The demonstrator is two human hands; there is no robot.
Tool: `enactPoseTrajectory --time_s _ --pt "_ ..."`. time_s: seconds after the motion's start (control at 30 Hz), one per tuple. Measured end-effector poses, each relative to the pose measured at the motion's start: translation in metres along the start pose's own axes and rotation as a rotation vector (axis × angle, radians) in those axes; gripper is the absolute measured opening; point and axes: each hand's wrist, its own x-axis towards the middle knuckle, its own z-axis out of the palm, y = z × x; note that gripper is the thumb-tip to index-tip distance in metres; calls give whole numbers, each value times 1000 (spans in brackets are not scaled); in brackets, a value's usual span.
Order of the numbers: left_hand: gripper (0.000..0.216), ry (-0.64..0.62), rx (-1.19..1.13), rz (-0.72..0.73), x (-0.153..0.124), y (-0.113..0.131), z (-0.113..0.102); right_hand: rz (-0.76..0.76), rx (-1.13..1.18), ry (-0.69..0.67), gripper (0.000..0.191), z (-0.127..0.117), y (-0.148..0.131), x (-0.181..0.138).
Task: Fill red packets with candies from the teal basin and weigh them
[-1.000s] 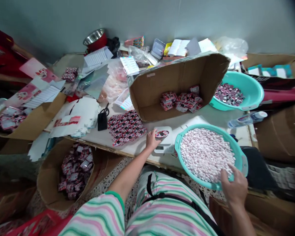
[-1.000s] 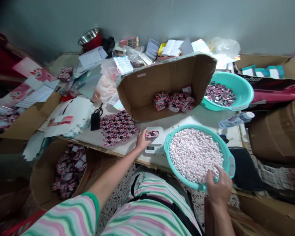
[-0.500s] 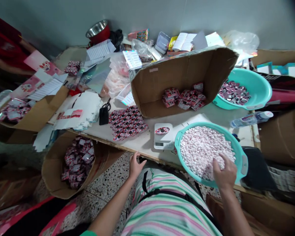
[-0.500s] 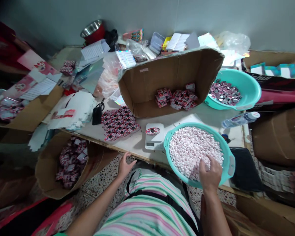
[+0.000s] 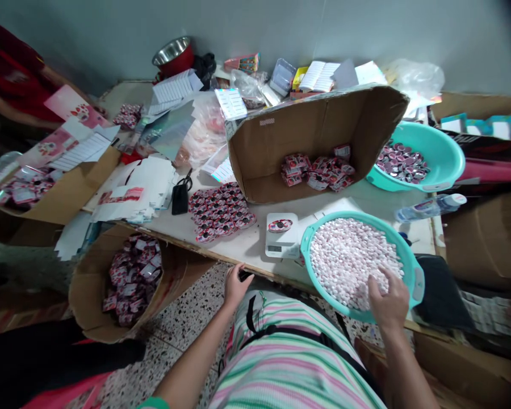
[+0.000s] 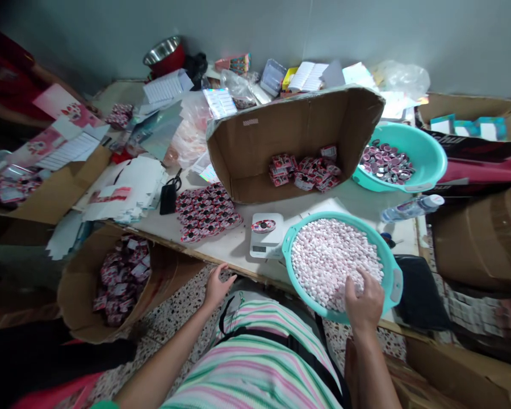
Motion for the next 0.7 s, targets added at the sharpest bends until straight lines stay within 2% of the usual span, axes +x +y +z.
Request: enactPoseTrajectory --time_s 0.27,0.37,0.47,0.6,0.7 --pt "32 -39 9 17 2 5 3 16 6 -13 42 -1 -1 -4" --pt "32 -38 14 52 12 15 7 17 18 -23 42 -2 -2 -4" --pt "39 -16 20 146 36 34 13 15 18 -21 43 -1 -1 -3" --pt "60 32 50 294 79 71 28 20 16 -18 44 -4 -2 -3" --pt "72 -6 96 392 108 97 44 27 18 -14 45 -10 -4 -6"
